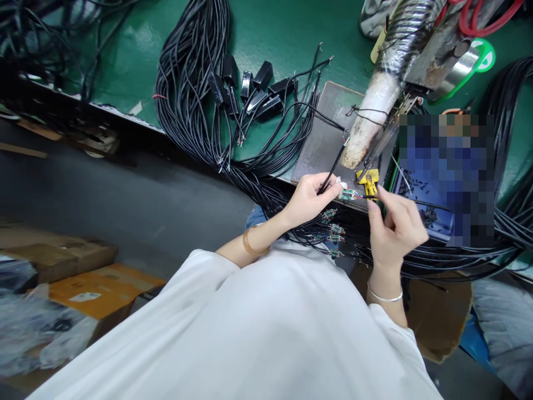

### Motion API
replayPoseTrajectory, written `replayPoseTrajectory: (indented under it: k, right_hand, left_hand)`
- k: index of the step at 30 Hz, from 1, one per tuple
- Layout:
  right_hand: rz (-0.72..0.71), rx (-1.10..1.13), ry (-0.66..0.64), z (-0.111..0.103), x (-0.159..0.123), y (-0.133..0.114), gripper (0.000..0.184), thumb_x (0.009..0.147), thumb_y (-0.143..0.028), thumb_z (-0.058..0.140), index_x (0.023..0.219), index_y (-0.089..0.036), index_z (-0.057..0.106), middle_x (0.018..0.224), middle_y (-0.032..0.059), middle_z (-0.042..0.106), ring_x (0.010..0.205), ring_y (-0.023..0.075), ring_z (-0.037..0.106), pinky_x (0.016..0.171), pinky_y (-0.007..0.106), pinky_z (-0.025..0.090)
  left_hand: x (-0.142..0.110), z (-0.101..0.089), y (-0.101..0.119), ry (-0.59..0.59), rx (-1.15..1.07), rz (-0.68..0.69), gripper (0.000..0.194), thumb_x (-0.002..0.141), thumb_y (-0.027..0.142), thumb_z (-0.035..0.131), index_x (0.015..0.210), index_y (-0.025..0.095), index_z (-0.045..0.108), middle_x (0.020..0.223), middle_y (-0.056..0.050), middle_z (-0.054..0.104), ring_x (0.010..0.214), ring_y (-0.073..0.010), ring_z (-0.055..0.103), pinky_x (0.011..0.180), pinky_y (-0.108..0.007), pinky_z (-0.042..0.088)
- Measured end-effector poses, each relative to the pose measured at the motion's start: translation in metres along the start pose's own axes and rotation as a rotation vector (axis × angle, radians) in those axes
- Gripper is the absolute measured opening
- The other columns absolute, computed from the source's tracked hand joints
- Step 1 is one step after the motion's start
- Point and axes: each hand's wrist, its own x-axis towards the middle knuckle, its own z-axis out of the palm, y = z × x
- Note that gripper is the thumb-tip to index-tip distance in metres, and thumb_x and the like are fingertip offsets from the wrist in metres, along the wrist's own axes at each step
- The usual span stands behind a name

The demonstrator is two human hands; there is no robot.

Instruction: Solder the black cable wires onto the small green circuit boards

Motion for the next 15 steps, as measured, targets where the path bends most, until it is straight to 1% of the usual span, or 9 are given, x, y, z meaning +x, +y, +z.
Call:
replayPoseTrajectory:
  k: [1, 2, 3, 5, 6, 8, 11, 13, 15]
  right_hand:
    - [0.025, 0.021, -0.037, -0.007, 0.003, -0.002, 0.027, 0.090, -0.025, 0.070, 0.117, -0.026, 0.071, 0.106, 0.0041, 0.076, 0.083, 0.0150, 0.072, 0.074, 0.028, 0.056]
    - [0.045, 0.044, -0.099, -0.012, 0.005, -0.005, 0.025, 0.090, -0.024, 0.070, 0.115, -0.025, 0.072, 0.108, 0.0042, 0.076, 0.087, 0.0160, 0.073, 0.078, 0.029, 0.057]
    - [0.063, 0.070, -0.167, -0.017, 0.007, -0.007, 0.021, 0.090, -0.024, 0.069, 0.111, -0.025, 0.074, 0.105, 0.0036, 0.076, 0.088, 0.0163, 0.072, 0.080, 0.029, 0.057]
    - [0.110, 0.115, -0.251, -0.021, 0.009, -0.012, 0.011, 0.091, -0.025, 0.069, 0.099, -0.023, 0.075, 0.093, 0.0017, 0.076, 0.080, 0.0151, 0.071, 0.076, 0.029, 0.056]
    - [0.141, 0.131, -0.242, -0.020, 0.009, -0.014, 0.009, 0.091, -0.026, 0.069, 0.095, -0.022, 0.075, 0.088, 0.0011, 0.075, 0.073, 0.0136, 0.068, 0.072, 0.028, 0.055]
    - [0.202, 0.151, -0.137, -0.016, 0.006, -0.020, 0.007, 0.090, -0.027, 0.070, 0.091, -0.022, 0.074, 0.083, 0.0005, 0.072, 0.062, 0.0106, 0.060, 0.063, 0.027, 0.051]
    - [0.239, 0.178, 0.046, -0.005, -0.001, -0.028, 0.006, 0.088, -0.027, 0.071, 0.090, -0.021, 0.073, 0.082, 0.0006, 0.069, 0.054, 0.0081, 0.052, 0.055, 0.026, 0.046]
    - [0.237, 0.185, 0.111, 0.003, -0.006, -0.032, 0.006, 0.088, -0.026, 0.071, 0.089, -0.020, 0.072, 0.081, 0.0009, 0.067, 0.054, 0.0078, 0.051, 0.053, 0.025, 0.045]
    - [0.227, 0.196, 0.155, 0.008, -0.009, -0.035, 0.004, 0.088, -0.023, 0.071, 0.090, -0.020, 0.071, 0.081, 0.0011, 0.066, 0.056, 0.0081, 0.053, 0.051, 0.025, 0.044]
  left_hand:
    - [-0.002, -0.001, 0.001, -0.008, 0.011, 0.009, 0.043, 0.090, 0.047, 0.064, 0.064, 0.016, 0.050, 0.061, 0.003, 0.042, 0.059, -0.0079, 0.035, 0.057, -0.025, 0.030]
    - [-0.003, -0.001, 0.002, -0.011, 0.016, 0.017, 0.042, 0.090, 0.046, 0.065, 0.064, 0.016, 0.050, 0.060, 0.003, 0.042, 0.058, -0.0076, 0.035, 0.057, -0.024, 0.030]
    - [-0.004, -0.002, 0.003, -0.007, 0.013, 0.023, 0.042, 0.089, 0.046, 0.065, 0.064, 0.016, 0.051, 0.060, 0.003, 0.042, 0.058, -0.0073, 0.034, 0.056, -0.024, 0.030]
    - [-0.006, -0.002, 0.004, 0.015, -0.031, 0.017, 0.043, 0.088, 0.048, 0.066, 0.064, 0.015, 0.052, 0.059, 0.004, 0.042, 0.056, -0.0065, 0.034, 0.055, -0.024, 0.030]
    - [-0.007, -0.002, 0.004, 0.025, -0.073, 0.007, 0.042, 0.088, 0.049, 0.066, 0.065, 0.015, 0.055, 0.058, 0.004, 0.042, 0.054, -0.0062, 0.034, 0.055, -0.024, 0.030]
    - [-0.009, -0.003, 0.002, 0.016, -0.173, -0.021, 0.039, 0.087, 0.051, 0.067, 0.074, 0.015, 0.063, 0.057, 0.004, 0.045, 0.052, -0.0056, 0.035, 0.053, -0.023, 0.031]
    - [-0.014, -0.006, -0.001, -0.038, -0.278, -0.046, 0.036, 0.084, 0.050, 0.071, 0.087, 0.015, 0.073, 0.055, 0.004, 0.051, 0.051, -0.0051, 0.039, 0.054, -0.022, 0.034]
    - [-0.018, -0.008, -0.001, -0.058, -0.315, -0.058, 0.038, 0.082, 0.052, 0.073, 0.089, 0.015, 0.075, 0.056, 0.003, 0.054, 0.052, -0.0052, 0.041, 0.053, -0.021, 0.035]
    - [-0.023, -0.007, 0.001, -0.078, -0.306, -0.086, 0.039, 0.077, 0.053, 0.077, 0.086, 0.015, 0.076, 0.060, 0.002, 0.057, 0.052, -0.0051, 0.041, 0.051, -0.021, 0.033]
